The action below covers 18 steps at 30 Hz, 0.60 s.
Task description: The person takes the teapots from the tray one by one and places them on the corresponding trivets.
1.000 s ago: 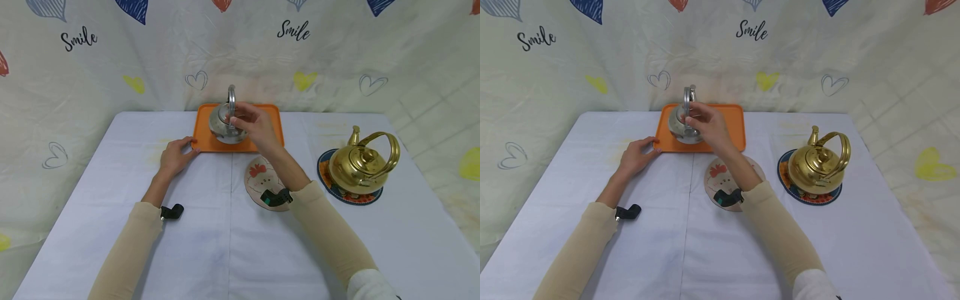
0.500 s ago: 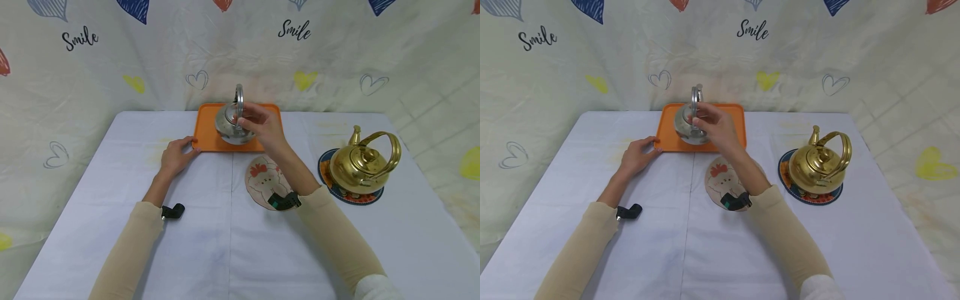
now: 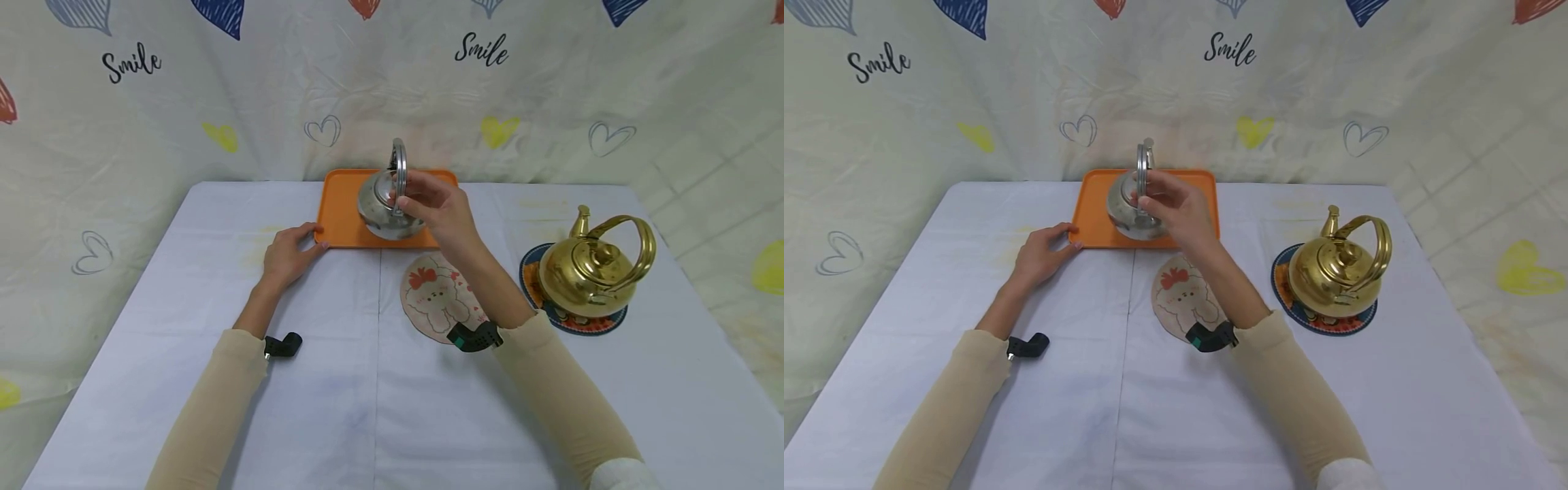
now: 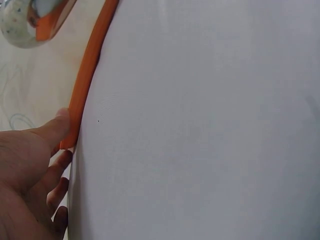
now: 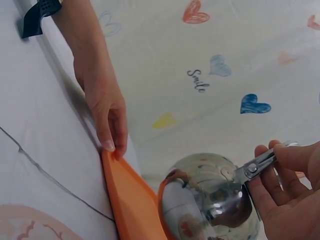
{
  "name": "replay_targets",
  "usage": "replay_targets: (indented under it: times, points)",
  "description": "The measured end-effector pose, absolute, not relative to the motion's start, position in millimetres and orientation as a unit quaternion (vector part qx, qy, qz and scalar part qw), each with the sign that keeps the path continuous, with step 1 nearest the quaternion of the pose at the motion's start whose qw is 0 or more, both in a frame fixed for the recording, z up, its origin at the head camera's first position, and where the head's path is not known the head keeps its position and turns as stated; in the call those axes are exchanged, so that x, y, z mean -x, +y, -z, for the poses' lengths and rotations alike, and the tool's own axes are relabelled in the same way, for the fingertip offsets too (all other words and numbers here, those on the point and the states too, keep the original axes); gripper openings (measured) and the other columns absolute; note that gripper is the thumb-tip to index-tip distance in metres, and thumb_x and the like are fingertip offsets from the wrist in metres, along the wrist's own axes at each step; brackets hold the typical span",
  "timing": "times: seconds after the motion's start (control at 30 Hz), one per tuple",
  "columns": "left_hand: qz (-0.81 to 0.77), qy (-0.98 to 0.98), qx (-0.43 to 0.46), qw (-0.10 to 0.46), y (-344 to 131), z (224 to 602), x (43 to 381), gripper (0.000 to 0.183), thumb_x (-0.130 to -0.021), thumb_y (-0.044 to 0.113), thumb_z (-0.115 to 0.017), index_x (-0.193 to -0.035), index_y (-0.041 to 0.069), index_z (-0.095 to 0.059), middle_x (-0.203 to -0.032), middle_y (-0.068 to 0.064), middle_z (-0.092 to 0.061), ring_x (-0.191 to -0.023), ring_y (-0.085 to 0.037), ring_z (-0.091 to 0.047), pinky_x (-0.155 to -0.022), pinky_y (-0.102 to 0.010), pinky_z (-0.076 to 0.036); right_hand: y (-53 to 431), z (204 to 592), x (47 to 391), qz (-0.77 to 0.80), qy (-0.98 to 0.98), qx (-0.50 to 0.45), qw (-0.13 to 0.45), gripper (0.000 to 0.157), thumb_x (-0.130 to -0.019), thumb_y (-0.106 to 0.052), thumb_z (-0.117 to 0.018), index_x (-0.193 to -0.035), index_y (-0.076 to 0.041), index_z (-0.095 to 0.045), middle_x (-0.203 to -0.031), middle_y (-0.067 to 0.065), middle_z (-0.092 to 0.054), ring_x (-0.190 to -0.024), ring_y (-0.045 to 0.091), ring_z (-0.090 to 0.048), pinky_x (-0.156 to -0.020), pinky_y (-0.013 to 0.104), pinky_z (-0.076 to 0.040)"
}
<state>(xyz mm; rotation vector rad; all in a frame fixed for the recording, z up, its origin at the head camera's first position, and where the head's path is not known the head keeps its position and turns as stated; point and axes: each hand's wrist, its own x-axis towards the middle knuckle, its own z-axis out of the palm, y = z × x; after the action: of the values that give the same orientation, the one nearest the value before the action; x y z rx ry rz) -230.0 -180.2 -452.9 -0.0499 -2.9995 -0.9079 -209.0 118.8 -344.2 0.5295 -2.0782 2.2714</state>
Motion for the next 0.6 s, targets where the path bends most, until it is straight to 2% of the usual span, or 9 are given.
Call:
replay_targets:
  times: [0.27, 0.6]
  points:
    - [0.293, -0.956, 0.017, 0.005, -179.9, 452.1, 228.2, 0.042, -0.101, 0.039, -0.068, -0.140, 0.023, -0.063, -0.156, -0.011, -0.056, -0.147, -0.038, -0.049, -0.118, -0.062, -0.041, 123.5, 341.8, 202.6, -0.723, -0.669, -0.173, 0.010, 0.037, -0.097, -0.001, -0.070, -0.134, -0.004, -0.068, -0.101, -0.008, -0.077, -0.103, 0.013, -0.072, -0.097, 0.025, -0.057]
    - [0.290, -0.957, 0.016, 0.007, -179.9, 453.0, 228.8, 0.044, -0.101, 0.038, -0.068, -0.142, 0.023, -0.062, -0.155, -0.012, -0.057, -0.146, -0.038, -0.049, -0.119, -0.061, -0.040, 128.5, 341.3, 200.1, -0.721, -0.671, -0.175, 0.015, 0.035, -0.096, -0.001, -0.071, -0.130, -0.008, -0.071, -0.102, -0.007, -0.077, -0.101, 0.016, -0.071, -0.094, 0.023, -0.057]
